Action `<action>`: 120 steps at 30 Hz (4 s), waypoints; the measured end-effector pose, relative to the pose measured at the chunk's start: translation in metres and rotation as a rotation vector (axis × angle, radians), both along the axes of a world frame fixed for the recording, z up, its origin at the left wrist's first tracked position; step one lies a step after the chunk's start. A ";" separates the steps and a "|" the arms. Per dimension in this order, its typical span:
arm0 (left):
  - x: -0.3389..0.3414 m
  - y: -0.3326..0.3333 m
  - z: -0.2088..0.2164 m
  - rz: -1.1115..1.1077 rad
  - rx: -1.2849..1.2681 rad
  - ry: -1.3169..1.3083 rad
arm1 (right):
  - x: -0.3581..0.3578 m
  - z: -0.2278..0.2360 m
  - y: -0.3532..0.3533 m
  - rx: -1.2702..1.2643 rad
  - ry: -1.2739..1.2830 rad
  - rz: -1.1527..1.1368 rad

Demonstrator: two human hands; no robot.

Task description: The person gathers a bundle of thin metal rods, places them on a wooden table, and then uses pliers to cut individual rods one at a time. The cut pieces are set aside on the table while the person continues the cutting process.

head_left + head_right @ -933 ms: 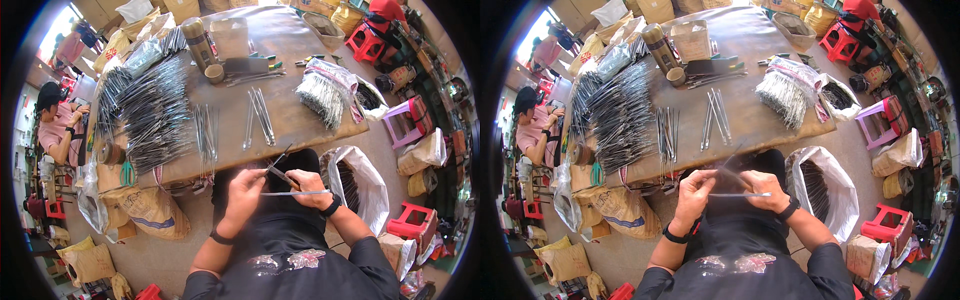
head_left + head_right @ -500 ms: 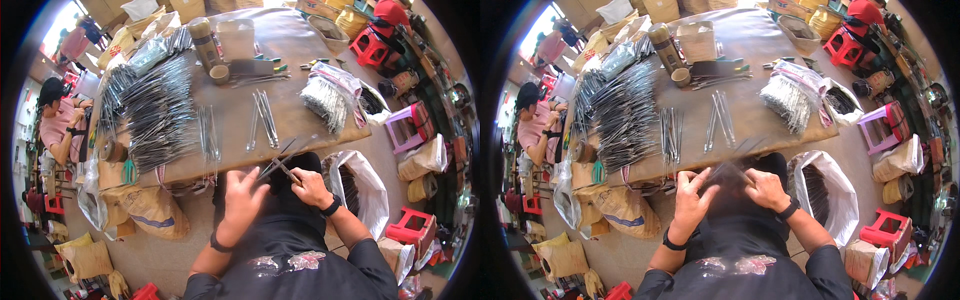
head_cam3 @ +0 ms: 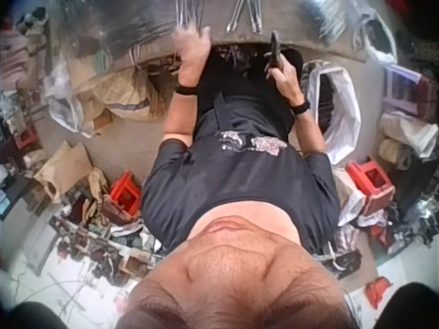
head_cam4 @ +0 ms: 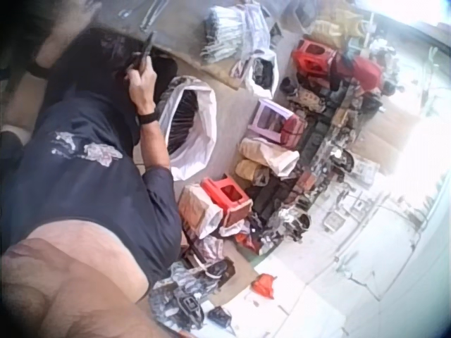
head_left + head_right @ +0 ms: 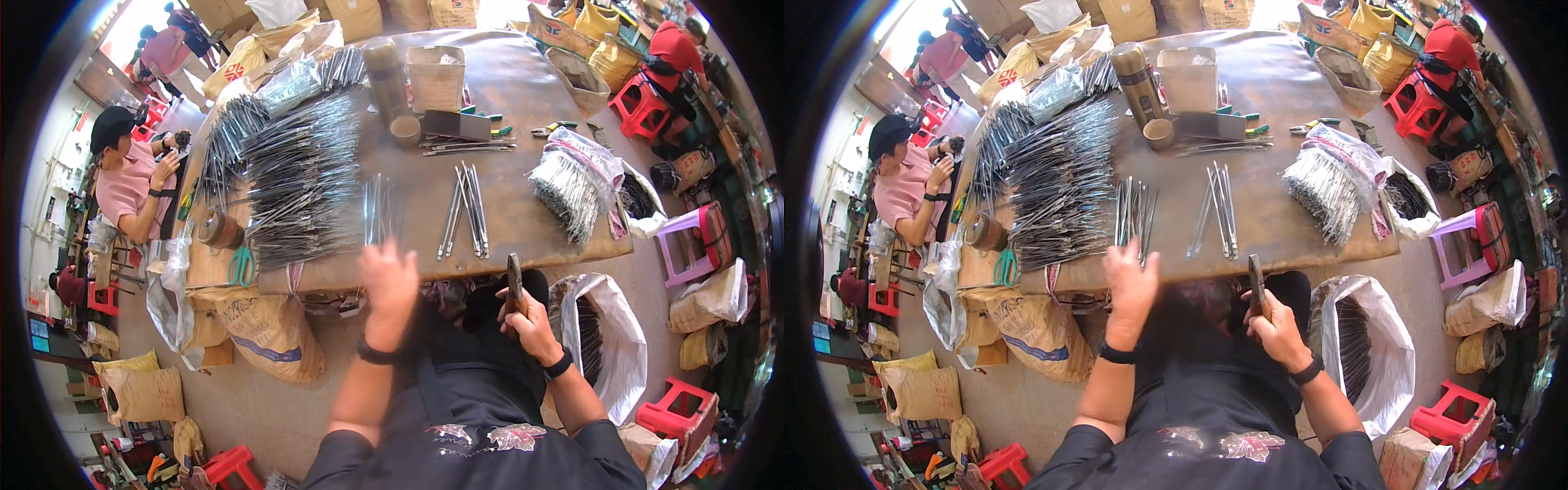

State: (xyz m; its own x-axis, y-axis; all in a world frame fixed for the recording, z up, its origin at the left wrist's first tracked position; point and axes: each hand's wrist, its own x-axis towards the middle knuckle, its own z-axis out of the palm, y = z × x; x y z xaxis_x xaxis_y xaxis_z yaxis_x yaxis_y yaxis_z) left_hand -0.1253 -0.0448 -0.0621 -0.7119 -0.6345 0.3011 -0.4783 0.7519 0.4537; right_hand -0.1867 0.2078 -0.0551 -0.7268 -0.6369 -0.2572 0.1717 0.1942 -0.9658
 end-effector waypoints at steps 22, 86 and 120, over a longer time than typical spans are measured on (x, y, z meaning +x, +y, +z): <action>-0.047 -0.025 -0.009 -0.217 1.766 0.192 | -0.114 -0.034 0.110 -0.745 -0.446 -0.767; 0.042 0.023 0.025 -0.303 1.836 0.166 | -0.177 -0.021 0.134 -0.779 -0.725 -0.686; 0.039 0.068 0.033 -0.507 1.662 0.340 | 0.021 0.039 -0.028 -0.386 -0.087 -0.182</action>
State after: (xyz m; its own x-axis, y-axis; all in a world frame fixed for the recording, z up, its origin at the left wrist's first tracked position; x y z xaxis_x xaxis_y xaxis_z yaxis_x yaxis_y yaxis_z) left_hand -0.0864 0.0234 -0.0286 -0.9659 -0.1531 -0.2086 -0.0974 -0.5320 0.8411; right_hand -0.1662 0.1800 -0.0165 -0.8224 -0.5615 -0.0910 0.2539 -0.2192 -0.9421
